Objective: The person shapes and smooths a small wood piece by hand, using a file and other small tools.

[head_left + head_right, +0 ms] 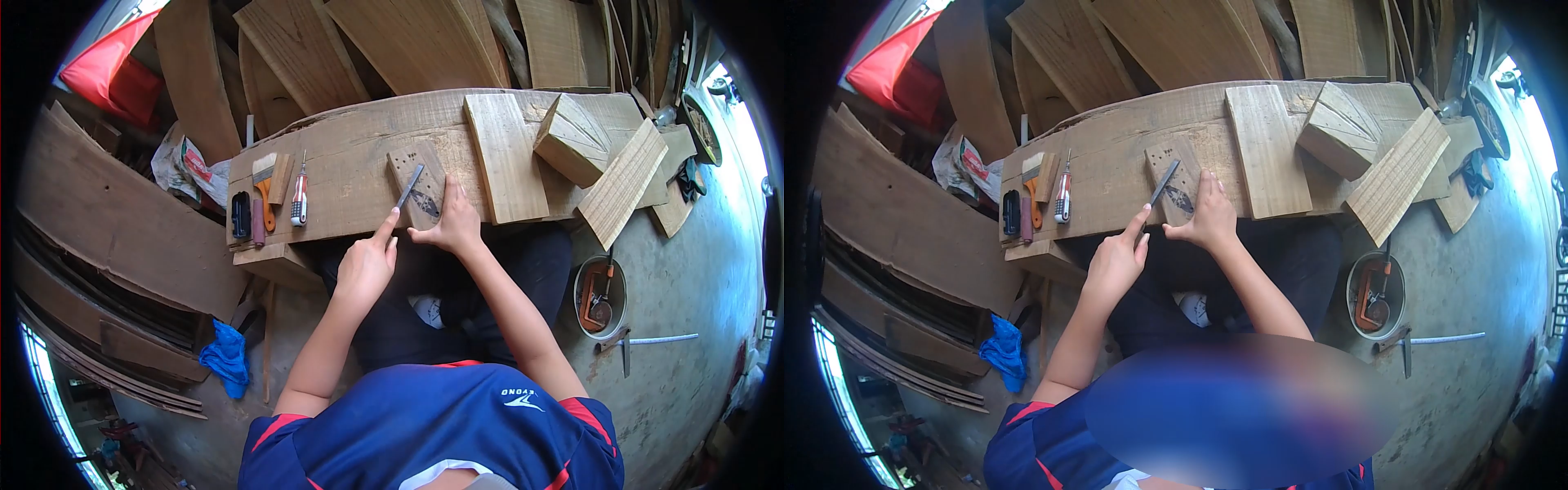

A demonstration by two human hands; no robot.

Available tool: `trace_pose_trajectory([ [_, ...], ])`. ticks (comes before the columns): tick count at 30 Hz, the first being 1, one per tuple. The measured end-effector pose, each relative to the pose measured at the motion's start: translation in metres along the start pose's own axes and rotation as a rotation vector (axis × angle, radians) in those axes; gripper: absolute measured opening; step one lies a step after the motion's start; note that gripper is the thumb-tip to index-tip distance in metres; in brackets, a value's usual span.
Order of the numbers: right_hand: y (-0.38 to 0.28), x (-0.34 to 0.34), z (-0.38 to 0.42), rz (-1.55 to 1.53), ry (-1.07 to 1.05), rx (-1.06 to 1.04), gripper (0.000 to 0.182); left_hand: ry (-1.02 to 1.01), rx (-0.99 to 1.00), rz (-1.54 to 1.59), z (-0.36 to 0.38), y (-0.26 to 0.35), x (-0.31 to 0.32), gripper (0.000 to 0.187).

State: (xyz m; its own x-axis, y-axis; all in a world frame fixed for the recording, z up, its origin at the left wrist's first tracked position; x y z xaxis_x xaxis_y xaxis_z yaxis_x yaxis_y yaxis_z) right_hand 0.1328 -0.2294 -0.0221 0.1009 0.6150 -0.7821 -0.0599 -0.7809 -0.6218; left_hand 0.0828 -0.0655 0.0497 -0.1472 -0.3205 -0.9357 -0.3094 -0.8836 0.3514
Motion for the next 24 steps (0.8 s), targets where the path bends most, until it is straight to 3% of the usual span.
trace_pose_trajectory([
  [3,0.001,0.002,0.001,0.035,0.065,-0.037,0.137,-0.009,-0.003,-0.008,-0.020,0.002,-0.001,0.053],
  [6,0.000,0.000,0.000,0.003,0.001,0.004,0.136,0.015,0.023,-0.011,-0.054,0.003,0.003,0.053],
  [16,0.001,0.001,0.000,-0.061,0.005,-0.001,0.137,0.020,0.005,-0.027,0.000,-0.003,-0.004,0.055],
  [24,0.000,0.000,0.000,-0.041,0.003,-0.006,0.135,0.037,0.027,-0.028,-0.043,0.000,-0.003,0.055],
])
Point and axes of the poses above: each hand's wrist, its own z-axis away from the middle knuckle, its own x-axis out of the palm, y = z × x, the point moved 9 cm from there along -z, towards the middle knuckle, and after that the axes turned 8 degrees about x, right-handed, at the moved point
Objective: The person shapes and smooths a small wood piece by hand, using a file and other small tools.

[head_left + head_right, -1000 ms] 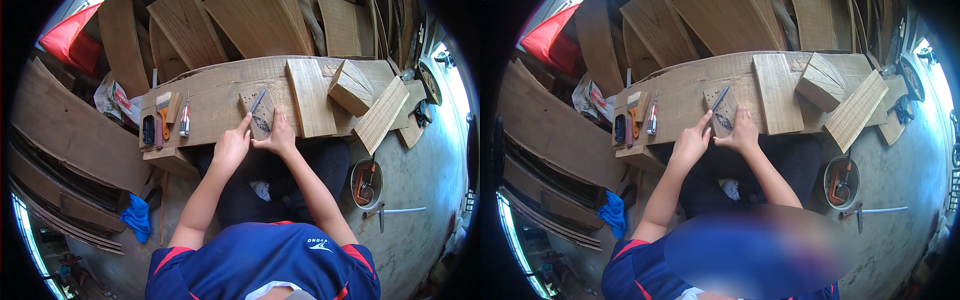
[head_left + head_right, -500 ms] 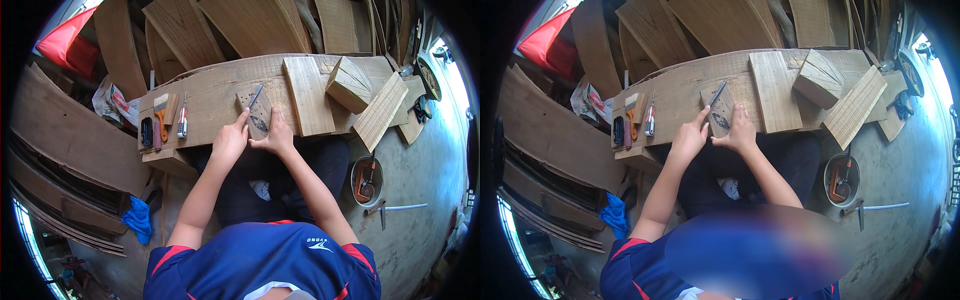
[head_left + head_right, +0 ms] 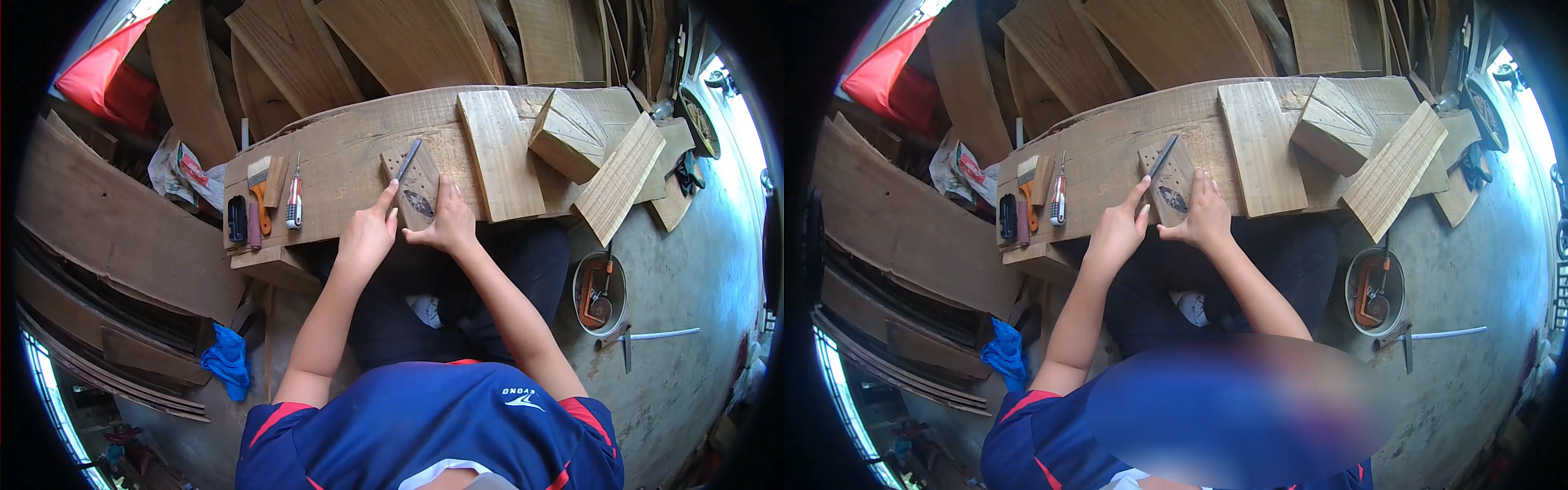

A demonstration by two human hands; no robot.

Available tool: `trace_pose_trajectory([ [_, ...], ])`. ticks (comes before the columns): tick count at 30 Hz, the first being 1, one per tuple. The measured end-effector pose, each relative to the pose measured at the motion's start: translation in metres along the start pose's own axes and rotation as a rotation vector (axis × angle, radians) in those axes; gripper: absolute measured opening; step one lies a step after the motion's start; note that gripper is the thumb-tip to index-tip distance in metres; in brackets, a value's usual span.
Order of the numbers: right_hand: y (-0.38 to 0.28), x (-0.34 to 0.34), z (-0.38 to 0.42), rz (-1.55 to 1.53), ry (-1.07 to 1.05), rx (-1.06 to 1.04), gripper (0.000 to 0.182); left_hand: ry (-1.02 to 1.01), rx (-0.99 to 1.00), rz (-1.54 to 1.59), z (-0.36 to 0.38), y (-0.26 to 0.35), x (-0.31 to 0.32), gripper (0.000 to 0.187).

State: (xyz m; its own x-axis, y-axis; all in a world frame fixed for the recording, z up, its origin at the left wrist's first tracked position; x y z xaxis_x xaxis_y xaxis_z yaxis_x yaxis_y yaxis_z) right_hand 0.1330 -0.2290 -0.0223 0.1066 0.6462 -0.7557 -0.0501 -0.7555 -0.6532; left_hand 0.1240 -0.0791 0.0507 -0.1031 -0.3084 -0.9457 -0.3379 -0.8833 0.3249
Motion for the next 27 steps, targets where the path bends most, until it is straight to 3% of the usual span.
trace_pose_trajectory([
  [7,-0.003,-0.003,0.001,0.017,0.019,-0.031,0.135,-0.037,-0.040,0.015,0.046,-0.006,-0.003,0.056],
  [14,-0.002,0.000,0.002,0.041,0.005,-0.009,0.134,-0.020,-0.040,0.004,0.004,-0.003,0.001,0.054],
  [23,-0.002,0.001,0.002,0.038,0.009,-0.024,0.136,-0.035,-0.101,0.075,0.052,-0.014,-0.005,0.055],
  [27,-0.003,-0.001,0.002,0.014,0.020,-0.029,0.136,-0.058,-0.109,0.043,0.030,-0.010,-0.004,0.055],
])
Point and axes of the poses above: each hand's wrist, its own z-axis away from the middle knuckle, its own x-axis out of the palm, y = z × x, the point moved 9 cm from there along -z, towards the middle knuckle, and after that the axes turned 8 degrees about x, right-handed, at the moved point
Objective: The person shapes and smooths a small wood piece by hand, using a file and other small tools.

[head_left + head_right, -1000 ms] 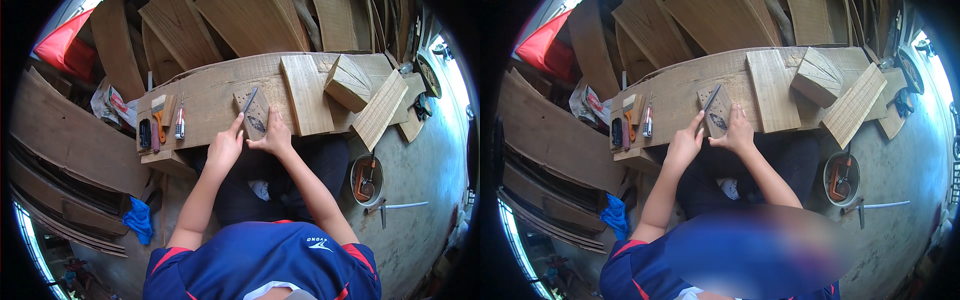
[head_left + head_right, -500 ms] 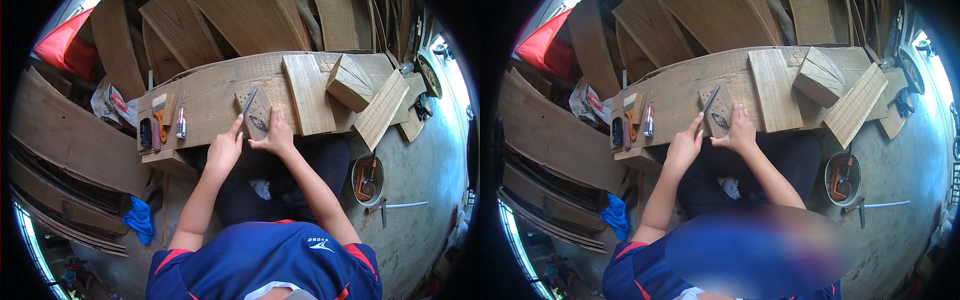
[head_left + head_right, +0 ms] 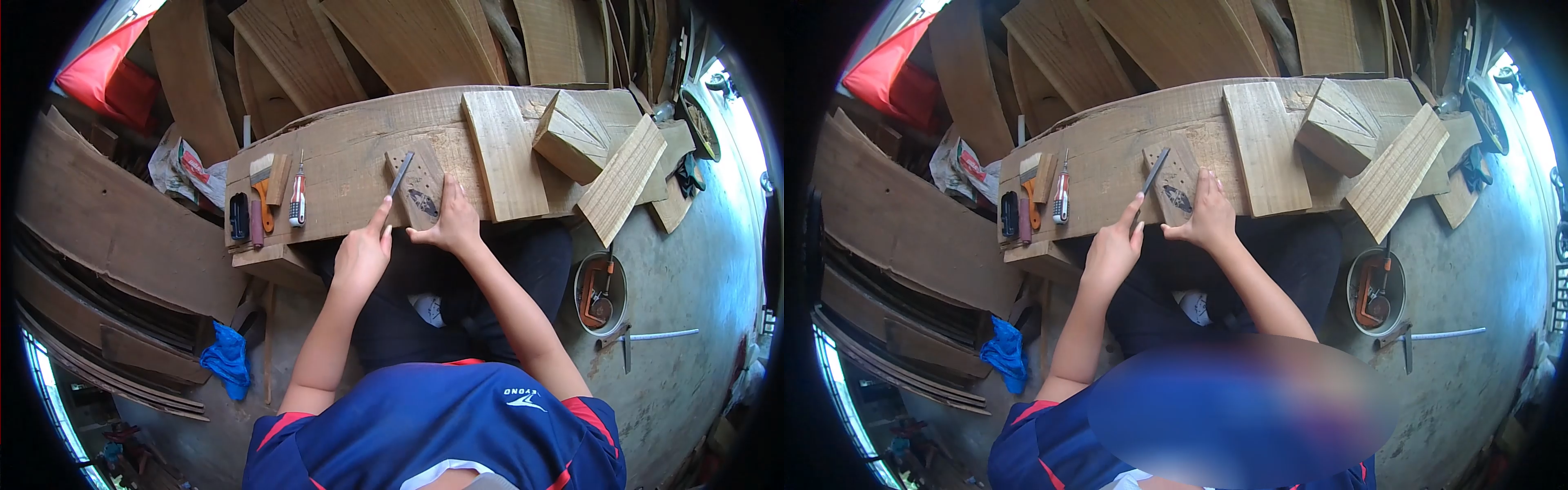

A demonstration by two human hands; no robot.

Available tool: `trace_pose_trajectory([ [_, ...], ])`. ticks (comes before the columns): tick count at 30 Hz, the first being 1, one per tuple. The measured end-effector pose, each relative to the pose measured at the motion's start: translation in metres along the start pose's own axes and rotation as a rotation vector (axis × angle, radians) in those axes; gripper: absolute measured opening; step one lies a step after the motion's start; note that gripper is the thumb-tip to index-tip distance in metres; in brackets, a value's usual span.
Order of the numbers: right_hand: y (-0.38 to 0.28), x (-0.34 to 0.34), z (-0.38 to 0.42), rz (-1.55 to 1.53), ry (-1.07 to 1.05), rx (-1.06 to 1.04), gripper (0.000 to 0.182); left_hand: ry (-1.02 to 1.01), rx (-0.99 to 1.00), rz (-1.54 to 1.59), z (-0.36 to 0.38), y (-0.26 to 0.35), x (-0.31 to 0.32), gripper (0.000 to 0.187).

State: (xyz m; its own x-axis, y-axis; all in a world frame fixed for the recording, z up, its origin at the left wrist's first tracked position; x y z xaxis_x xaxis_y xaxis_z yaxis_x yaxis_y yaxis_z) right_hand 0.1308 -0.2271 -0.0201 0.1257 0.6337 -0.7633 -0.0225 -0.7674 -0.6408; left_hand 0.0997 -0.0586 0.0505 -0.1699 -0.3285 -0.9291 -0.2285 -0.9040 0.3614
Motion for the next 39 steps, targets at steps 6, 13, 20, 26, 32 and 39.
trace_pose_trajectory([
  [6,0.001,0.000,0.000,0.042,0.021,0.012,0.136,0.012,0.022,-0.004,-0.010,0.000,-0.002,0.055],
  [13,0.000,-0.001,0.000,0.048,0.010,0.011,0.137,0.012,0.001,0.030,0.008,-0.001,0.002,0.055],
  [20,0.003,0.000,-0.006,0.057,0.024,0.061,0.139,0.050,0.021,-0.006,-0.002,0.006,0.003,0.054],
  [26,0.004,-0.001,-0.006,0.057,0.023,0.054,0.139,0.044,0.039,-0.045,0.009,0.000,0.010,0.055],
  [32,0.005,-0.001,-0.009,0.042,0.025,0.078,0.139,0.059,0.061,-0.018,-0.008,0.002,0.011,0.056],
  [39,0.003,-0.005,-0.009,0.006,0.032,0.062,0.137,0.045,0.045,-0.010,0.015,-0.003,0.013,0.055],
])
Point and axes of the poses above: each hand's wrist, its own z-axis away from the middle knuckle, its own x-axis out of the palm, y = z × x, the point moved 9 cm from there along -z, towards the middle knuckle, and after that the axes turned 8 degrees about x, right-handed, at the moved point
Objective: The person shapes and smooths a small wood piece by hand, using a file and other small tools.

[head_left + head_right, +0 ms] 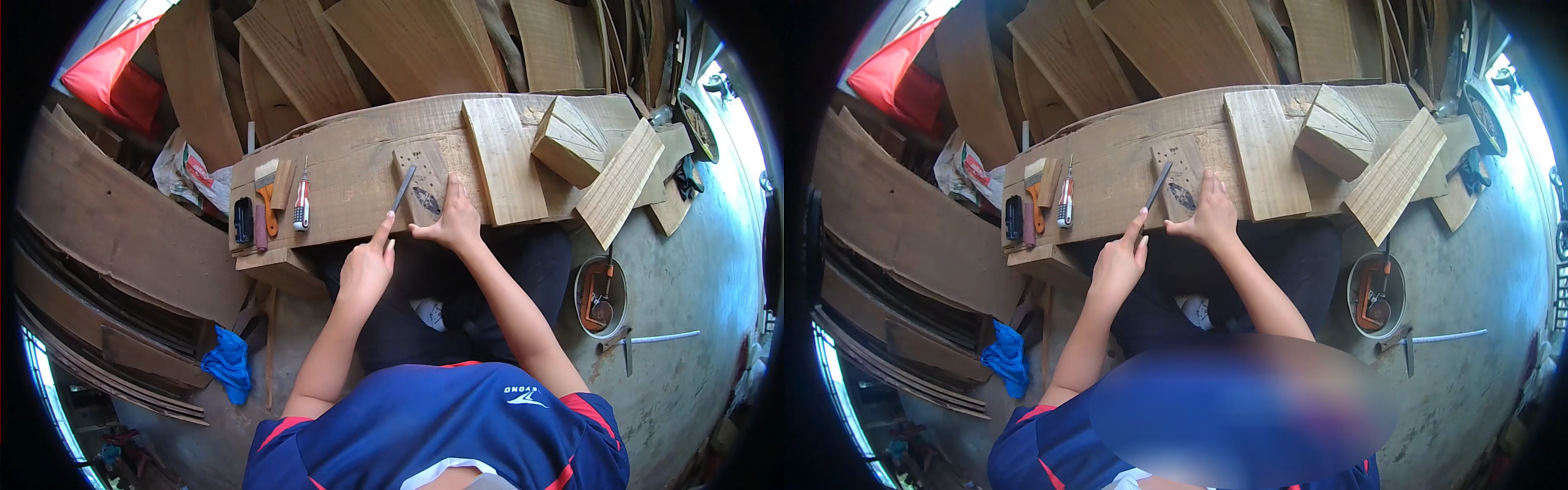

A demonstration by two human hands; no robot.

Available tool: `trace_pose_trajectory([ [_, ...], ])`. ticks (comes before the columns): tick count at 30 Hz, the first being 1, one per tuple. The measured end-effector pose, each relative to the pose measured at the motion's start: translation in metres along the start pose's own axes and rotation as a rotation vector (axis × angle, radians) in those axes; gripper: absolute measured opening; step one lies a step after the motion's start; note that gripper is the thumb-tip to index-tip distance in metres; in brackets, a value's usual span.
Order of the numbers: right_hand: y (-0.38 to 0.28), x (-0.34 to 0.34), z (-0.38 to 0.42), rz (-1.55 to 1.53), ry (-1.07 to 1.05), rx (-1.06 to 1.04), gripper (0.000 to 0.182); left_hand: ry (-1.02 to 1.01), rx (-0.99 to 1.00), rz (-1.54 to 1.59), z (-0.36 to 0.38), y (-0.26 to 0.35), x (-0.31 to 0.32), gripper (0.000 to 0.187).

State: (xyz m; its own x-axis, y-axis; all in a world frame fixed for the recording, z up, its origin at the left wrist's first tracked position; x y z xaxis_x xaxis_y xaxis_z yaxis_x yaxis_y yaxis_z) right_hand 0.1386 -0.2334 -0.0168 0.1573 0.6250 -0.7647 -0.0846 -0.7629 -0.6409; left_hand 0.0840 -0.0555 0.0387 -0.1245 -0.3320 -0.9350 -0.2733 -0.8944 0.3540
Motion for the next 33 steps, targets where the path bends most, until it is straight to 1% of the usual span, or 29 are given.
trace_pose_trajectory([
  [2,0.001,0.003,0.001,0.039,-0.011,0.004,0.140,0.000,-0.011,0.004,0.003,-0.001,0.000,0.055],
  [5,0.001,0.003,0.000,0.029,0.004,-0.015,0.140,-0.015,-0.022,-0.002,-0.020,0.002,0.003,0.055],
  [8,0.000,0.001,0.000,0.006,0.010,0.017,0.138,-0.005,-0.028,0.021,-0.024,0.007,0.003,0.056],
  [11,0.001,0.003,0.001,0.021,0.014,-0.027,0.139,0.004,-0.030,0.012,-0.012,0.000,0.004,0.056],
  [15,0.002,0.005,0.002,0.049,0.014,-0.026,0.140,0.027,-0.009,0.002,0.006,-0.004,0.006,0.056],
  [17,0.001,0.006,0.002,0.043,-0.003,-0.010,0.139,0.018,-0.017,0.016,0.006,-0.004,0.005,0.056],
  [21,0.003,0.006,0.001,0.041,0.032,-0.007,0.139,0.028,-0.006,0.018,-0.017,-0.001,0.010,0.056],
  [23,0.004,0.006,0.000,0.048,0.008,0.000,0.139,0.031,-0.005,0.031,-0.020,0.000,0.012,0.057],
  [27,0.004,0.007,0.000,0.050,0.004,-0.014,0.139,0.044,-0.006,0.010,-0.004,-0.007,0.016,0.057],
  [30,-0.003,-0.001,0.003,0.005,0.039,-0.046,0.135,0.024,-0.007,-0.044,0.006,-0.007,0.016,0.059],
  [33,-0.003,-0.001,0.004,0.026,0.029,-0.056,0.134,0.103,0.057,-0.007,-0.006,-0.003,0.012,0.059],
])
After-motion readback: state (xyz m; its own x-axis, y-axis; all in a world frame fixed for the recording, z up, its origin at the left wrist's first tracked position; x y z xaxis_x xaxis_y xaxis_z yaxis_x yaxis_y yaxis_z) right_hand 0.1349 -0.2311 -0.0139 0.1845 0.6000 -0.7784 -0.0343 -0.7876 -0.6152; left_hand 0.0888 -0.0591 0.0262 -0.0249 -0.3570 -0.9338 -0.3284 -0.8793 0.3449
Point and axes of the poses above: each hand's wrist, its own z-axis away from the middle knuckle, its own x-axis out of the palm, y = z × x, the point moved 9 cm from there along -z, towards the middle knuckle, and after that the axes turned 8 degrees about x, right-handed, at the moved point
